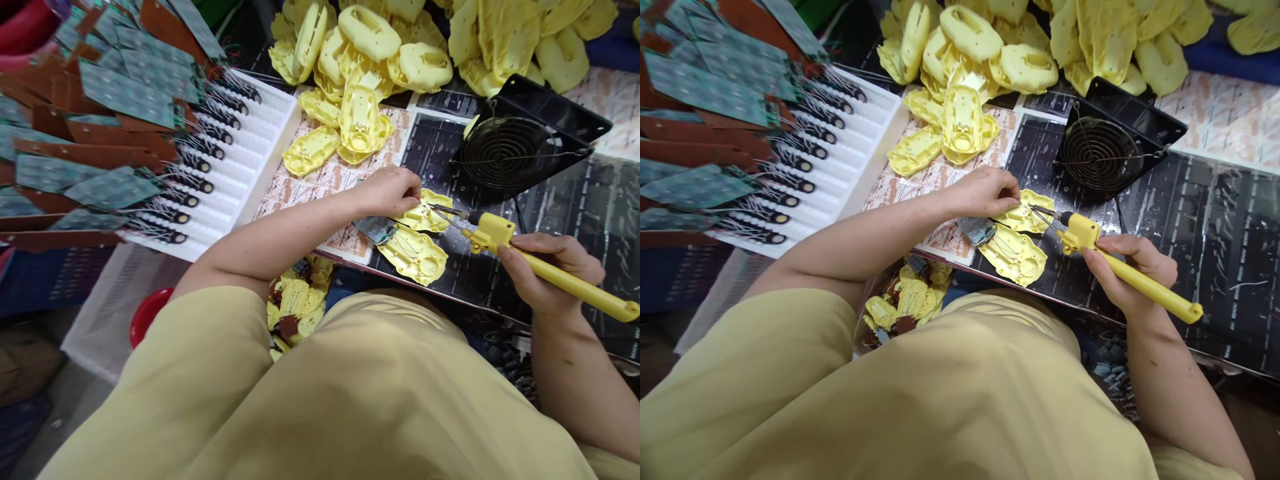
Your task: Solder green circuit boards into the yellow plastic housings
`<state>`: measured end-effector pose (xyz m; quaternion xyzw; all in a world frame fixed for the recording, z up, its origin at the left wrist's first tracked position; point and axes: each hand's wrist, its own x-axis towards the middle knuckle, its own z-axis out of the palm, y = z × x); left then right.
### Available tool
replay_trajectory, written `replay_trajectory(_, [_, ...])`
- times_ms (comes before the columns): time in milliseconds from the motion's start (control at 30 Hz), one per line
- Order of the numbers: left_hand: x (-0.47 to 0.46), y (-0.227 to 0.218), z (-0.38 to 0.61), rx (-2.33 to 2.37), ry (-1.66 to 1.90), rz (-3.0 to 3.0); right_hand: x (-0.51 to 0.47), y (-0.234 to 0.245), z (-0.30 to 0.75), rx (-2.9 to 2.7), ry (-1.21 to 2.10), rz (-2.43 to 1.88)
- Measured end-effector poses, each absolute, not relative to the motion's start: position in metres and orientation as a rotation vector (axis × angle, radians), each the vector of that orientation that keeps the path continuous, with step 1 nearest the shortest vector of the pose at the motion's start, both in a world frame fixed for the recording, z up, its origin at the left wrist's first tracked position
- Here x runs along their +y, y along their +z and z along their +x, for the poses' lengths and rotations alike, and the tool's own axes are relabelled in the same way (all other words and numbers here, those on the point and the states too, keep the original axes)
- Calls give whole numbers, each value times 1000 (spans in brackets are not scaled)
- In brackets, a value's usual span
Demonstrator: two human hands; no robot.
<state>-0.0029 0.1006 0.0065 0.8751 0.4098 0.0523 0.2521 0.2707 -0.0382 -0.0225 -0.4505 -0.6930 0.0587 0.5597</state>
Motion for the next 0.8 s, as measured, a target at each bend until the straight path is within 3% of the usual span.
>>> replay_trajectory(500, [102,3,-8,1011,179,2417,-28,-22,281,-1778,321,-915])
replay_trajectory(800, [98,4,-7,1019,170,2433,-34,-24,283,-1718,226,-988])
